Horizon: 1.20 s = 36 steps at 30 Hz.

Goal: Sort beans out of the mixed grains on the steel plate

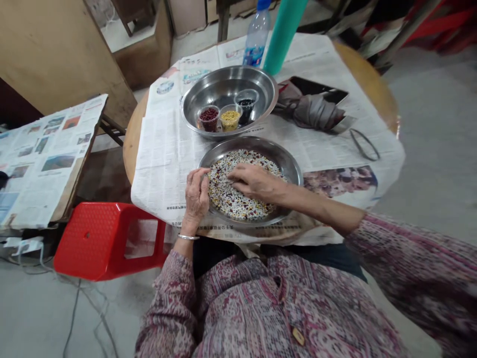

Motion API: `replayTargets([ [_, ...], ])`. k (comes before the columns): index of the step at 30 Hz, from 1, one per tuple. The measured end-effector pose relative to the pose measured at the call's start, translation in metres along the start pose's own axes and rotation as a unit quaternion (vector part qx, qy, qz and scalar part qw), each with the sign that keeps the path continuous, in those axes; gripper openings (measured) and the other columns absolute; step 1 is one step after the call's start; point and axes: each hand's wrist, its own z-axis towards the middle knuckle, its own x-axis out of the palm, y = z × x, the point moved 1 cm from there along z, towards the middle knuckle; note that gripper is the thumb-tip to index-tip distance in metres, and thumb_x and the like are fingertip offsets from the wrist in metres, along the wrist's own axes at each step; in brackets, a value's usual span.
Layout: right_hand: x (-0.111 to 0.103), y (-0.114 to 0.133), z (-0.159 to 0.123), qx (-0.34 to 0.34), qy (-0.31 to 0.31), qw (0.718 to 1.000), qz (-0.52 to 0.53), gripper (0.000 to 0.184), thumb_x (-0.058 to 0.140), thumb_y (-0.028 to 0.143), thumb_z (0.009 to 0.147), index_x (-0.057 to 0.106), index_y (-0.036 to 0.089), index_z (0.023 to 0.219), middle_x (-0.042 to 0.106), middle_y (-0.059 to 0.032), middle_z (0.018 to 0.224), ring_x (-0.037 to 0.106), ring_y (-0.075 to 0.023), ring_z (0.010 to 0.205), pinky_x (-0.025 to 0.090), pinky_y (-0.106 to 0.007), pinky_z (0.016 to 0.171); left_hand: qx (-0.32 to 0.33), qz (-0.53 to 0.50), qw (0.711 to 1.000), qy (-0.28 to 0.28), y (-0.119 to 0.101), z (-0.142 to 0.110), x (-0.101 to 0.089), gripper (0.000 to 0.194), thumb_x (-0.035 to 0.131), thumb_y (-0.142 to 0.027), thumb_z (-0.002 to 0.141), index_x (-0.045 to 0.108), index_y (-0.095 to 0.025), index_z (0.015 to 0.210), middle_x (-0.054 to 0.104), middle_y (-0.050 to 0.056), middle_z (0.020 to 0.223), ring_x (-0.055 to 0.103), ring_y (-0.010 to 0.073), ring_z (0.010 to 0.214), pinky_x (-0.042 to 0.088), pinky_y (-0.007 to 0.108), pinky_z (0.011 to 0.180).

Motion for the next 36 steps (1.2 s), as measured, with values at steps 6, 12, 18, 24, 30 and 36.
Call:
replayTargets([
  [6,-0.017,0.015,-0.035,-0.058,0.099,0.990,0.088,0.022,0.052,0.025,0.095,0.073,0.021,0.101,0.071,-0.0087,0.101,0.065,-0.0198,0.088,0.049,-0.035,0.082,0.003,0.002,1.000,0.006,-0.001,0.000,0.000,0.028,0.038,-0.034,0.109,0.062,-0.023,0.118,0.067,0.007,0.117,0.060,0.0206,0.117,0.050,0.044,0.108],
  [12,-0.020,0.004,-0.051,-0.064,0.193,0.974,0.100,0.026,0.049,0.021,0.094,0.075,0.023,0.090,0.074,-0.0057,0.088,0.065,-0.0181,0.078,0.049,-0.034,0.077,0.003,0.004,1.000,0.005,-0.001,0.000,0.000,0.028,0.039,-0.035,0.109,0.062,-0.023,0.119,0.066,0.008,0.118,0.059,0.0205,0.118,0.050,0.043,0.108],
  [18,-0.010,0.005,-0.004,-0.053,0.081,0.992,0.084,0.030,0.048,0.022,0.095,0.076,0.023,0.105,0.075,-0.0061,0.103,0.068,-0.0197,0.093,0.052,-0.035,0.087,-0.003,0.004,1.000,0.007,-0.002,0.000,0.000,0.028,0.037,-0.036,0.109,0.062,-0.024,0.118,0.066,0.008,0.118,0.060,0.0209,0.118,0.051,0.045,0.108],
  [24,-0.022,-0.025,0.010,0.051,-0.041,0.998,-0.007,0.037,0.044,0.023,0.095,0.075,0.014,0.113,0.072,-0.0171,0.116,0.066,-0.0278,0.103,0.051,-0.045,0.100,0.004,0.007,1.000,0.001,0.001,-0.004,0.002,0.029,0.036,-0.036,0.110,0.060,-0.024,0.120,0.065,0.008,0.119,0.060,0.0211,0.119,0.051,0.045,0.108],
  [30,-0.015,-0.041,-0.017,0.046,-0.070,0.990,-0.117,0.039,0.047,0.036,0.098,0.071,0.018,0.123,0.064,-0.0209,0.127,0.058,-0.0379,0.121,0.052,-0.054,0.100,0.006,0.023,1.000,0.004,0.003,-0.007,0.004,0.030,0.035,-0.036,0.110,0.060,-0.025,0.121,0.065,0.008,0.119,0.060,0.0225,0.119,0.050,0.047,0.109],
  [36,-0.010,-0.019,-0.048,-0.041,0.012,0.999,-0.030,0.026,0.049,0.032,0.098,0.073,0.023,0.101,0.068,-0.0132,0.104,0.068,-0.0272,0.094,0.057,-0.043,0.085,0.002,0.014,1.000,0.005,0.004,-0.007,0.004,0.030,0.036,-0.037,0.110,0.060,-0.026,0.122,0.064,0.008,0.120,0.059,0.0223,0.121,0.049,0.047,0.110],
])
